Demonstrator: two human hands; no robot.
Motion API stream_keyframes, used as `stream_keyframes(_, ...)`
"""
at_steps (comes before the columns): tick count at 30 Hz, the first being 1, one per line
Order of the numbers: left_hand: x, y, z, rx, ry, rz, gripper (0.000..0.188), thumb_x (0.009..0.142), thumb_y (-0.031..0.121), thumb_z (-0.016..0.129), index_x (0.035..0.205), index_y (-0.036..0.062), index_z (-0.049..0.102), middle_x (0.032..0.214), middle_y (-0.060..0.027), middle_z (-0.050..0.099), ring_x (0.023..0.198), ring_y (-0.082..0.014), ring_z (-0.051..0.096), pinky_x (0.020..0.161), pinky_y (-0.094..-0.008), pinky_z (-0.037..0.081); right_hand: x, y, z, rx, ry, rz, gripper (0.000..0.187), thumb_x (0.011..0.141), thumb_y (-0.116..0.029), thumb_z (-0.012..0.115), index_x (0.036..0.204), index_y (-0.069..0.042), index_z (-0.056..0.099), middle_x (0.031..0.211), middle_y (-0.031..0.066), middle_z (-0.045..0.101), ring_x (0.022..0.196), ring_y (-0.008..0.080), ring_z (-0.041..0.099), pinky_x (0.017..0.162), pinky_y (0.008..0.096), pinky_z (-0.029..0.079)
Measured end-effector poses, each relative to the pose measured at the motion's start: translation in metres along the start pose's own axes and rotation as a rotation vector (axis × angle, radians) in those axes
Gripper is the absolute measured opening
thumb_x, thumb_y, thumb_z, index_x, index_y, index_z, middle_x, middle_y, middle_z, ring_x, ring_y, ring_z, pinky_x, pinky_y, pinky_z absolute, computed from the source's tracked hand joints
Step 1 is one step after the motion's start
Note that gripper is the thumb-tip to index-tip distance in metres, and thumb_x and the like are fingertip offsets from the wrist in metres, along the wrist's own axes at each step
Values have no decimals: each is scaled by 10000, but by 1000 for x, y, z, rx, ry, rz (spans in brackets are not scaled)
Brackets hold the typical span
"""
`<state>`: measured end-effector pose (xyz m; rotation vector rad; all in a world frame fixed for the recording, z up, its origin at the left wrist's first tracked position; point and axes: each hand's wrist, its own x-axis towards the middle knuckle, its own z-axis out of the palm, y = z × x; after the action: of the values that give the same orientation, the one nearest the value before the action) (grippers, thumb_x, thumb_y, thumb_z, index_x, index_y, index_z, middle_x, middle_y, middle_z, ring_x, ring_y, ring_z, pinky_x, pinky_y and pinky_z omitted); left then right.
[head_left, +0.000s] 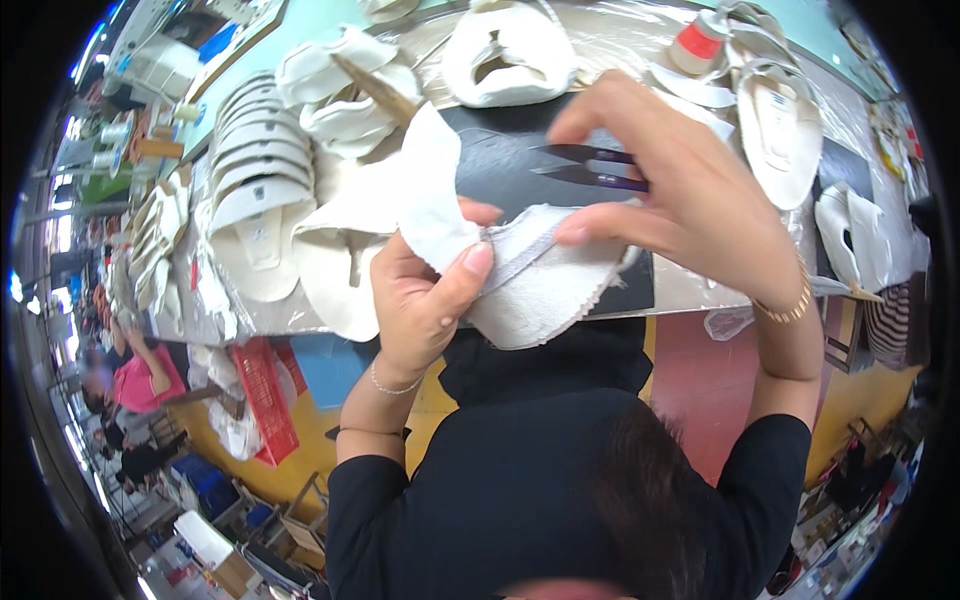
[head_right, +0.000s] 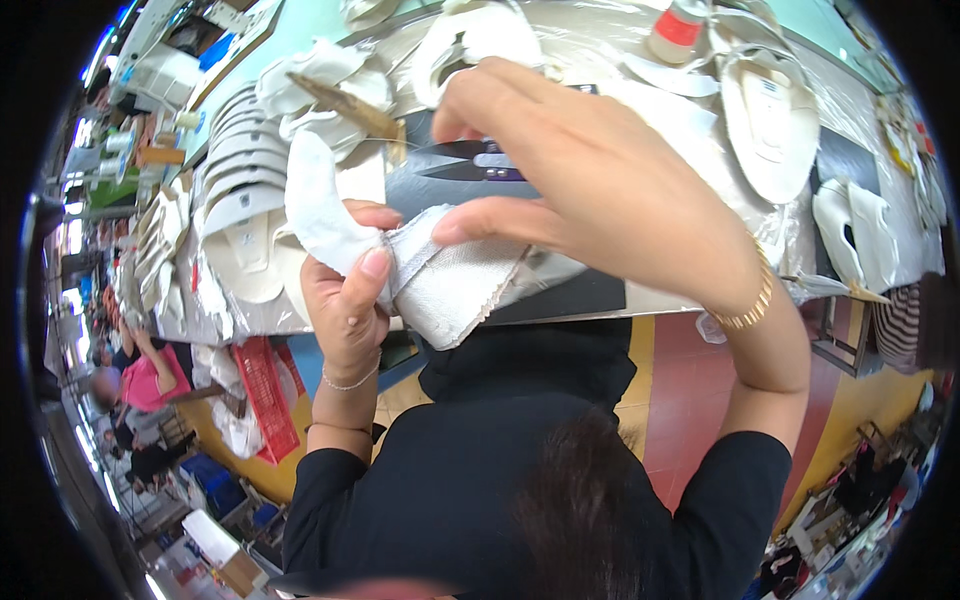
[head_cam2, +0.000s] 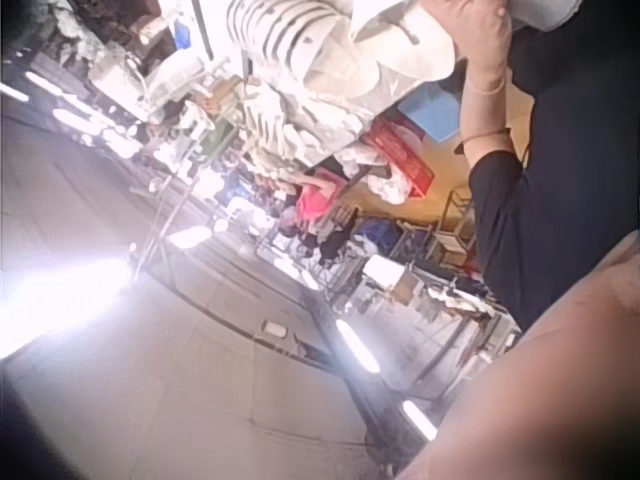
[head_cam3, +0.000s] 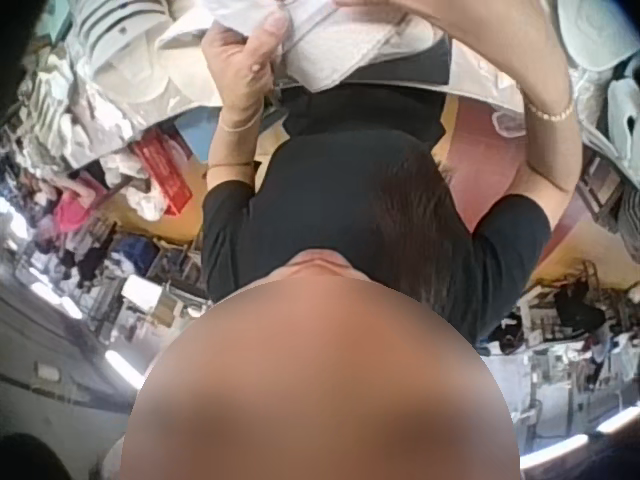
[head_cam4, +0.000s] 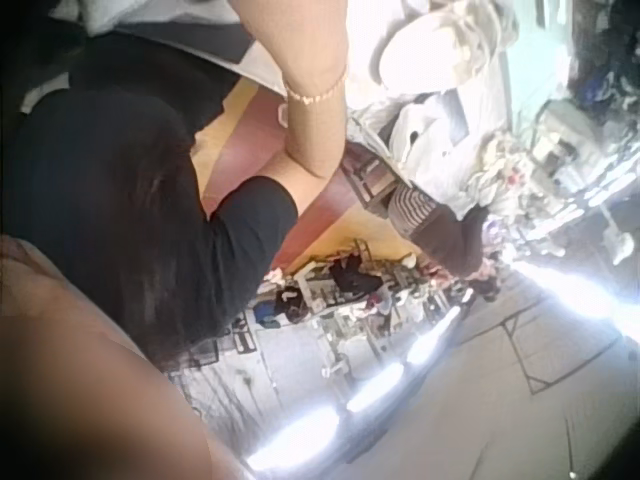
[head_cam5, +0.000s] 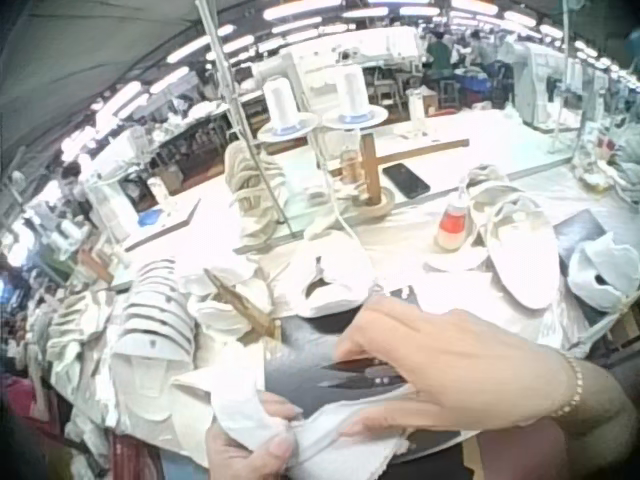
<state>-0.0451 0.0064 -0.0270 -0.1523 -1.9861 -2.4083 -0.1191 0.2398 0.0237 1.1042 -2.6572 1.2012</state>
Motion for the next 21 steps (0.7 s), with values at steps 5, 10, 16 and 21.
stream_keyframes(5,-1,3,1,-69,-59,-45,330,890,152,710,1170,-16,664,1100,-51,652,990,-122,591,897,-278,457,-8,-37,-1,-149,54,-41,274,760,-137,789,993,-36,686,913,85,576,737,268,625,611,344,494)
stream_keyframes(10,-2,5,3,-47,-90,-54,361,890,159,710,1200,-18,657,1126,-47,642,1002,-122,586,908,-282,457,-6,-49,3,-350,21,-151,259,722,-134,800,947,-47,705,793,37,556,574,179,589,474,320,442)
stream_keyframes(16,-7,12,7,14,-101,-65,347,910,93,693,1243,7,648,1153,-27,606,1005,-95,562,904,-268,456,-8,-53,5,-462,8,-172,245,729,-150,792,948,-73,715,769,3,540,539,137,560,436,298,391)
stream_keyframes(21,-7,13,11,124,-126,12,369,895,52,692,1260,13,645,1123,-35,582,1024,-115,564,888,-271,461,-9,-55,6,-501,26,-204,233,734,-147,772,952,-80,721,757,-4,535,517,127,530,437,291,363)
